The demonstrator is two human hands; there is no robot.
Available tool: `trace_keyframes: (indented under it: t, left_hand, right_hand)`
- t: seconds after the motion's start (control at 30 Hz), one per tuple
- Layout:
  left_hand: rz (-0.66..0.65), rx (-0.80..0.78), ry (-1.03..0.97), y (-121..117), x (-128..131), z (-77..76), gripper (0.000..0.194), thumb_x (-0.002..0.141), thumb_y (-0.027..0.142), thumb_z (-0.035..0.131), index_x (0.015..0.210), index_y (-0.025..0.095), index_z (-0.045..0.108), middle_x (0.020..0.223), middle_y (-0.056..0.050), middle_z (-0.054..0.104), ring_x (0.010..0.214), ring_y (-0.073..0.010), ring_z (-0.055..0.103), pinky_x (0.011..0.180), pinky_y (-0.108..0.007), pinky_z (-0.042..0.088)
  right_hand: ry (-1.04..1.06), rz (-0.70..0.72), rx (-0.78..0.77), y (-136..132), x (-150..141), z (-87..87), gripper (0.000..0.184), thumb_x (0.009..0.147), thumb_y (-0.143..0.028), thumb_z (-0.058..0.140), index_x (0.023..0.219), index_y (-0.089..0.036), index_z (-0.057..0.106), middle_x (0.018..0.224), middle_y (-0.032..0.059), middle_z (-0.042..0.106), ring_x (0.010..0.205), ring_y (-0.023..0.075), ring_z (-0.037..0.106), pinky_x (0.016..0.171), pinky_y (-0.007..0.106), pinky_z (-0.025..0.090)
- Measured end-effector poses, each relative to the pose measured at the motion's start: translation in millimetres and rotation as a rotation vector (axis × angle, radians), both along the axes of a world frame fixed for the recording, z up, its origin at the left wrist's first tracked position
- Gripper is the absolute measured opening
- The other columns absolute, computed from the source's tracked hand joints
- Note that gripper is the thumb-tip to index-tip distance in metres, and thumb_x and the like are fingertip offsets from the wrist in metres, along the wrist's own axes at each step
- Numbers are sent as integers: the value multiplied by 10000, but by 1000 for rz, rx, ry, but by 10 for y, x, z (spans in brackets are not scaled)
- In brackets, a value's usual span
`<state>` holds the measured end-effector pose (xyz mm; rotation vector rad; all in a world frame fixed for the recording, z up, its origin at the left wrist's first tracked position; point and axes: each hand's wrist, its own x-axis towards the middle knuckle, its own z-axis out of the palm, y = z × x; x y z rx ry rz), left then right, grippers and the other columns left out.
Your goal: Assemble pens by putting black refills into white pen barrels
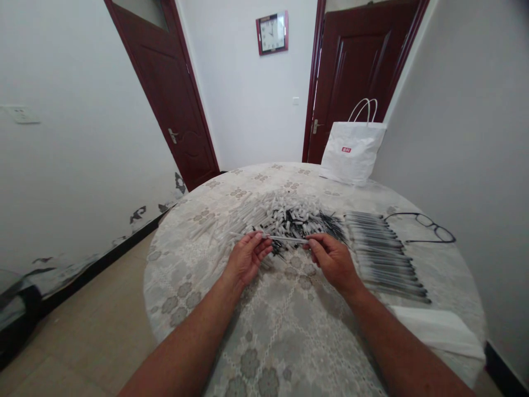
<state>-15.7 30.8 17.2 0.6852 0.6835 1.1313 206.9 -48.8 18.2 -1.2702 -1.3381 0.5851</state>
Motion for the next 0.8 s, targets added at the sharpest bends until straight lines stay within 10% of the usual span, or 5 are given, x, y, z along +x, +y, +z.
trace_keyframes:
  t: [0.47,0.8]
  left_hand:
    - [32,66,121,26,5,-52,286,769,240,800,993,135,657,953,-100,745,783,-167,729,734,-298,615]
    - [46,137,181,33,6,-20,299,756,280,806,971,126,666,896,-86,742,763,-164,719,811,-342,600]
  right_hand:
    - [-508,39,228,-50,-36,61,205,948,-310,583,1065,-227,731,979,78,774,853,223,733,793,328,551]
    - [172,111,-216,-41,-181,109,265,874,-426,630,951,-175,668,788,55,747,587,160,687,520,265,560]
